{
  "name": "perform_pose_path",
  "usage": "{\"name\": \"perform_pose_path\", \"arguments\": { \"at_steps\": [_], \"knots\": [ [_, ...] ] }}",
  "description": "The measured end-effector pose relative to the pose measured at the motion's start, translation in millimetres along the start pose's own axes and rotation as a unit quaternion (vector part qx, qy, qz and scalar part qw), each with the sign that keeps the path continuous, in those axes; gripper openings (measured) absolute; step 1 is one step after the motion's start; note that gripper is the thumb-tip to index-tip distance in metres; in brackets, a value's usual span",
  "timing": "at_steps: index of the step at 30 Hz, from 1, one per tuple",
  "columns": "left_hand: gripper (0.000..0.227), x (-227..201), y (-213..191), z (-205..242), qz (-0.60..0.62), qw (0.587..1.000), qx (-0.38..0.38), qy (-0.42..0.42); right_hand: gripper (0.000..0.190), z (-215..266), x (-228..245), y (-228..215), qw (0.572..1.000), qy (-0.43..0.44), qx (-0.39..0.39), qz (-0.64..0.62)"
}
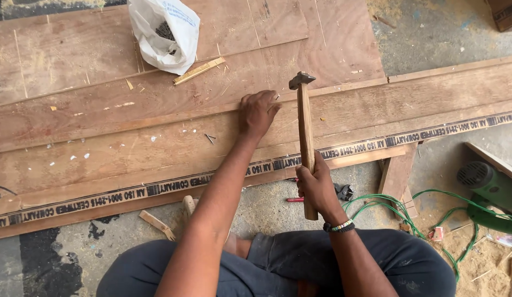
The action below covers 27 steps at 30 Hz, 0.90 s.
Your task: Hammering nails into a wooden trim piece on a plywood board.
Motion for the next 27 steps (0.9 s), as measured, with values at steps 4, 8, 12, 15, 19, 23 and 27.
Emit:
{"name": "perform_pose_path", "arguments": {
  "at_steps": [4, 8, 12, 15, 19, 23, 27],
  "knots": [
    [0.02, -9, -1, -8, 0.045, 0.995, -0.033, -0.084, 0.032, 0, 8, -5, 1.0, 0.011, 0.0, 0.023],
    [0.011, -9, 1, -10, 0.054, 0.99, -0.072, -0.107, 0.038, 4, 13, -6, 0.998, 0.022, 0.017, 0.05],
    [0.012, -10, -4, -17, 0.049, 0.981, -0.056, -0.178, 0.053, 7, 21, -4, 0.995, 0.031, 0.032, 0.09],
    [0.015, -14, -5, -14, 0.051, 0.979, -0.048, -0.19, 0.055, 5, 21, -3, 0.994, 0.017, 0.03, 0.104],
    [0.013, -5, -1, -18, 0.053, 0.978, -0.048, -0.194, 0.053, 4, 36, -13, 0.99, 0.022, 0.034, 0.132],
    [0.043, 5, 3, -12, 0.083, 0.976, -0.081, -0.184, 0.052, 26, 76, -28, 0.992, -0.003, 0.0, 0.127],
    [0.05, 5, 4, -16, 0.091, 0.98, -0.086, -0.158, 0.043, 31, 74, -30, 0.985, -0.09, -0.079, 0.125]
  ]
}}
Point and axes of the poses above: each hand's wrist, its own z-axis away from the middle knuckle, its own y-axis out of the palm, x = y × z, the point moved 3 cm from there along -z, towards the middle knuckle, and after that the axes turned 15 degrees about z, right-handed, at the moved point
